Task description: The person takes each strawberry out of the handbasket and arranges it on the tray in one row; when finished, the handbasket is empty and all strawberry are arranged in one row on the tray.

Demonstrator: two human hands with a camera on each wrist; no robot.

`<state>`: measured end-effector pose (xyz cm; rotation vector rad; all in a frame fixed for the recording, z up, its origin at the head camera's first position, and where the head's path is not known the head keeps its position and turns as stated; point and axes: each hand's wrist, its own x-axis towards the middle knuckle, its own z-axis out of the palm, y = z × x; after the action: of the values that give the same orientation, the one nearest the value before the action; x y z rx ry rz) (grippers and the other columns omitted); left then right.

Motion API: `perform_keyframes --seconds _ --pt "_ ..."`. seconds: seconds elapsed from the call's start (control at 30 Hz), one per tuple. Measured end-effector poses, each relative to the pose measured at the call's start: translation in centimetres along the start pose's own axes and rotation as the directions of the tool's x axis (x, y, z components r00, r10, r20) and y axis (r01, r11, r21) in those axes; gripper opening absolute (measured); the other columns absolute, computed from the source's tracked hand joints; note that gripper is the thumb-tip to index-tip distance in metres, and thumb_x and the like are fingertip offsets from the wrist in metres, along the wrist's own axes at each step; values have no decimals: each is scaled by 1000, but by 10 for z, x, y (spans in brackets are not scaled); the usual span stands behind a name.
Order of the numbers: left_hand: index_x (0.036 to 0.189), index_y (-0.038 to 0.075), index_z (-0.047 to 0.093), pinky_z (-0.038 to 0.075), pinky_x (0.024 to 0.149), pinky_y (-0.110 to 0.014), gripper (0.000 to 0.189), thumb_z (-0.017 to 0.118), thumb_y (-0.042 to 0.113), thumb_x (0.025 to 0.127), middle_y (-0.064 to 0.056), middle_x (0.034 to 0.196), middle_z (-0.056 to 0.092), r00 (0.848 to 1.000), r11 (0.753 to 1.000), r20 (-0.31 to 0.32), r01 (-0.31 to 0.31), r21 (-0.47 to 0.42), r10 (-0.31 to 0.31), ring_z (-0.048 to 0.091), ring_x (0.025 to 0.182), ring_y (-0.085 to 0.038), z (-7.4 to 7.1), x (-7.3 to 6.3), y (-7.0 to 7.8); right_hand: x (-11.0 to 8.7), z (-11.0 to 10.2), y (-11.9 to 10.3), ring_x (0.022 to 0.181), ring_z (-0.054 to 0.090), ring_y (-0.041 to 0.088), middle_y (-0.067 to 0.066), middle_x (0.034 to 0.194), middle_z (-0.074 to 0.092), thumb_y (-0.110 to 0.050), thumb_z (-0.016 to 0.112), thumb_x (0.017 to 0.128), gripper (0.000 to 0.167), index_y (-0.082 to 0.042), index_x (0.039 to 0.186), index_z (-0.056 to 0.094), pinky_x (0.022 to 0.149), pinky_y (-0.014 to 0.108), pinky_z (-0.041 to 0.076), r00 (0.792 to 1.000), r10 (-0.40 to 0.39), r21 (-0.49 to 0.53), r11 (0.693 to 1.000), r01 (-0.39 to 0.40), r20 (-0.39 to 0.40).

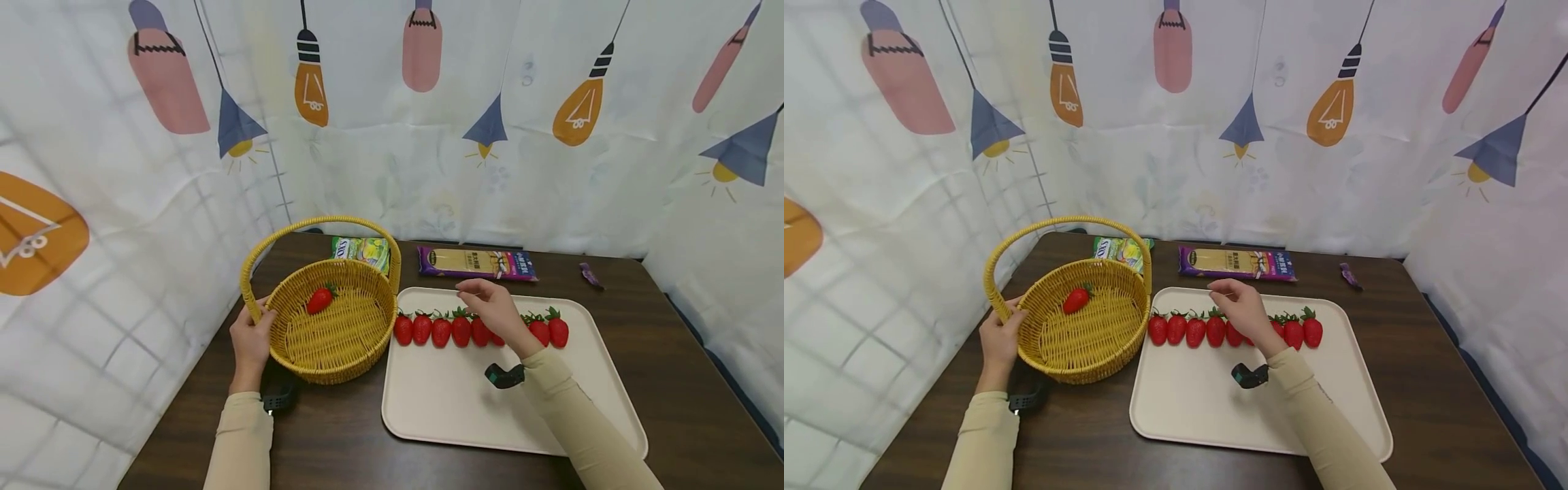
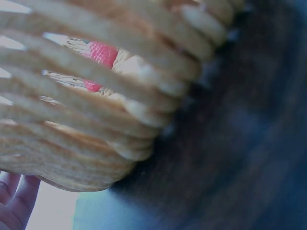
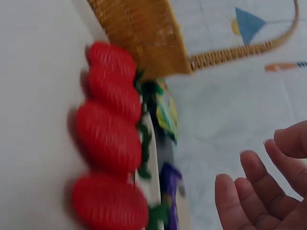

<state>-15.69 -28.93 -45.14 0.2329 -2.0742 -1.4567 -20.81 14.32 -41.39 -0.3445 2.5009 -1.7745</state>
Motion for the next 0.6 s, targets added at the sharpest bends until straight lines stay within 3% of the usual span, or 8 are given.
perform_keyframes --seconds 0.2,0.33,0.6 --pt "84 -2 57 41 58 -17 14 61 8 93 -14 123 67 1000 1000 -22 10 5 -10 58 86 3 4 5 -25 17 46 -19 95 66 28 16 116 65 -16 59 98 24 -6 118 64 87 50 52 996 -69 27 997 68 57" --pt "85 -3 58 41 61 -17 14 61 8 93 -13 122 67 1000 1000 -30 -6 14 7 57 89 2 5 5 -26 24 72 -27 97 65 28 15 116 65 -15 61 96 25 -5 119 64 84 49 53 985 -120 48 992 115 124" --pt "82 -2 56 37 57 -20 14 61 6 93 -14 122 67 999 1000 -35 -20 5 20 57 87 0 4 5 -25 31 112 -45 99 63 20 10 116 68 -14 64 94 27 -4 119 65 79 31 53 948 -236 34 972 234 213"
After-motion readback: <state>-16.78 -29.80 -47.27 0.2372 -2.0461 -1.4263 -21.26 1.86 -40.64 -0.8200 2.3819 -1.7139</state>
